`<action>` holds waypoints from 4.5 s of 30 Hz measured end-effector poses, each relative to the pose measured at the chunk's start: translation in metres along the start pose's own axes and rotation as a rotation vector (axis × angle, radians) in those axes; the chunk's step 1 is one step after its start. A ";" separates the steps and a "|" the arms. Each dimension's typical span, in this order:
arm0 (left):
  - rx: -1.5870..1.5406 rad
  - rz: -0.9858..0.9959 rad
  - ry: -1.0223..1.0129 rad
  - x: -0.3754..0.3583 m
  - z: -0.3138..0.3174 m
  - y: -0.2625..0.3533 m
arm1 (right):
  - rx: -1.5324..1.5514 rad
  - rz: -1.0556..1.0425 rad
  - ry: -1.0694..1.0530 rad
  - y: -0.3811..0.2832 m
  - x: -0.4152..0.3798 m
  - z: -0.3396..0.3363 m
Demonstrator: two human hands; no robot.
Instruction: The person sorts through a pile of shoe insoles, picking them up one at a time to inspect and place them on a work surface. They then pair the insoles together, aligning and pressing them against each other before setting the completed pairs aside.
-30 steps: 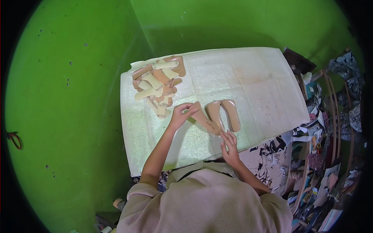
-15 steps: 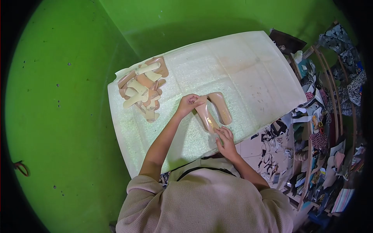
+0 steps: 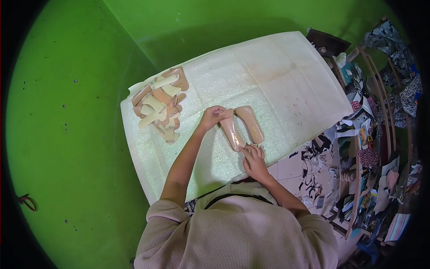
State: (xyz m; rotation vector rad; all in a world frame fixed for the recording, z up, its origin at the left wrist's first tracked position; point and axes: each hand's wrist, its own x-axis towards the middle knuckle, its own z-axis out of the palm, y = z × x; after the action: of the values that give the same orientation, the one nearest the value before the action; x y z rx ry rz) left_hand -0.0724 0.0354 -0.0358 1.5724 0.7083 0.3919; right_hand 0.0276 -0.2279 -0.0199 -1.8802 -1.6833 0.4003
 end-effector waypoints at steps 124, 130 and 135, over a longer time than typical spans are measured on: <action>1.307 0.659 -0.555 -0.004 -0.018 0.065 | -0.060 0.155 -0.011 -0.015 0.072 0.038; 1.600 0.755 -0.664 0.010 -0.005 0.066 | -0.048 0.139 0.012 -0.007 0.072 0.047; 1.687 0.770 -0.643 0.017 0.002 0.065 | -0.046 0.149 -0.002 -0.005 0.071 0.048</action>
State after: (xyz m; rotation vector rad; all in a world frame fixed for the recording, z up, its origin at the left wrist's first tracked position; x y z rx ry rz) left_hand -0.0446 0.0449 0.0251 3.3256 -0.3459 -0.3603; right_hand 0.0076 -0.1479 -0.0442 -2.0468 -1.5706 0.4265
